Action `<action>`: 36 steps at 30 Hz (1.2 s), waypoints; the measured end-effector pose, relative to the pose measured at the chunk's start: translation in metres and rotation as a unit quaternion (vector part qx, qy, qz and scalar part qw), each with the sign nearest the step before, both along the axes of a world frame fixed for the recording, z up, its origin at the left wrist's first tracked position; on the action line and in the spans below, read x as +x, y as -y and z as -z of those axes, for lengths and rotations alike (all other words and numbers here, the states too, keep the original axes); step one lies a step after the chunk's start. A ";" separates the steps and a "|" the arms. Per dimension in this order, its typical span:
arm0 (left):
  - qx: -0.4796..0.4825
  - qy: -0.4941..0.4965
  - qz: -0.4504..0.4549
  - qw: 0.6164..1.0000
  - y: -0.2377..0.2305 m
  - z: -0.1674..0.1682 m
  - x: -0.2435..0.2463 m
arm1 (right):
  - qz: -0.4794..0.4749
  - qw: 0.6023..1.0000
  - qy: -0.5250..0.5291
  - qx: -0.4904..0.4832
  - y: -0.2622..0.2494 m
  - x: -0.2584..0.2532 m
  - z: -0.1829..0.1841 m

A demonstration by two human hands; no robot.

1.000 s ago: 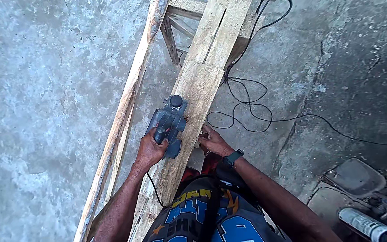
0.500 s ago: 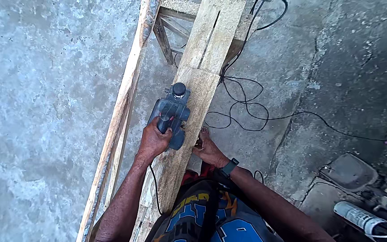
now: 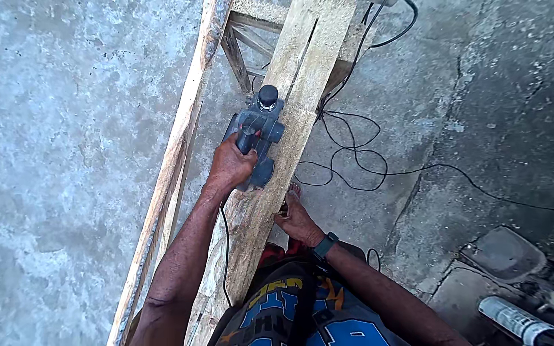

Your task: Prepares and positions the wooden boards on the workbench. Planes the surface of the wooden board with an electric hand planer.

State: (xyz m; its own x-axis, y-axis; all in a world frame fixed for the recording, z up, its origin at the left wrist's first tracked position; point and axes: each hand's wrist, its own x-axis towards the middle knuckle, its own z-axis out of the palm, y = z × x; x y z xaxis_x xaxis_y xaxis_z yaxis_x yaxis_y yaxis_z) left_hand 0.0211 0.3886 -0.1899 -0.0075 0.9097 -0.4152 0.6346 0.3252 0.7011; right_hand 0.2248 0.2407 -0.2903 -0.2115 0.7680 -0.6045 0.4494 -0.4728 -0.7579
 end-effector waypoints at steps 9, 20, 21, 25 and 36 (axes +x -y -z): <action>0.017 0.012 -0.014 1.000 0.035 -0.027 -0.046 | -0.006 1.000 0.022 0.006 0.002 0.001 0.006; 0.000 0.016 -0.075 0.997 0.227 -0.049 -0.132 | 0.096 0.995 0.016 0.002 0.035 -0.026 -0.010; -0.005 0.012 -0.073 0.997 0.240 -0.046 -0.136 | 0.103 0.994 0.021 0.007 0.039 -0.028 -0.008; -0.019 0.009 -0.057 0.998 0.291 -0.033 -0.147 | 0.135 0.990 0.026 0.015 0.053 -0.039 -0.008; -0.035 0.034 -0.027 0.998 0.381 -0.006 -0.155 | 0.226 0.974 -0.031 -0.001 0.051 -0.046 -0.002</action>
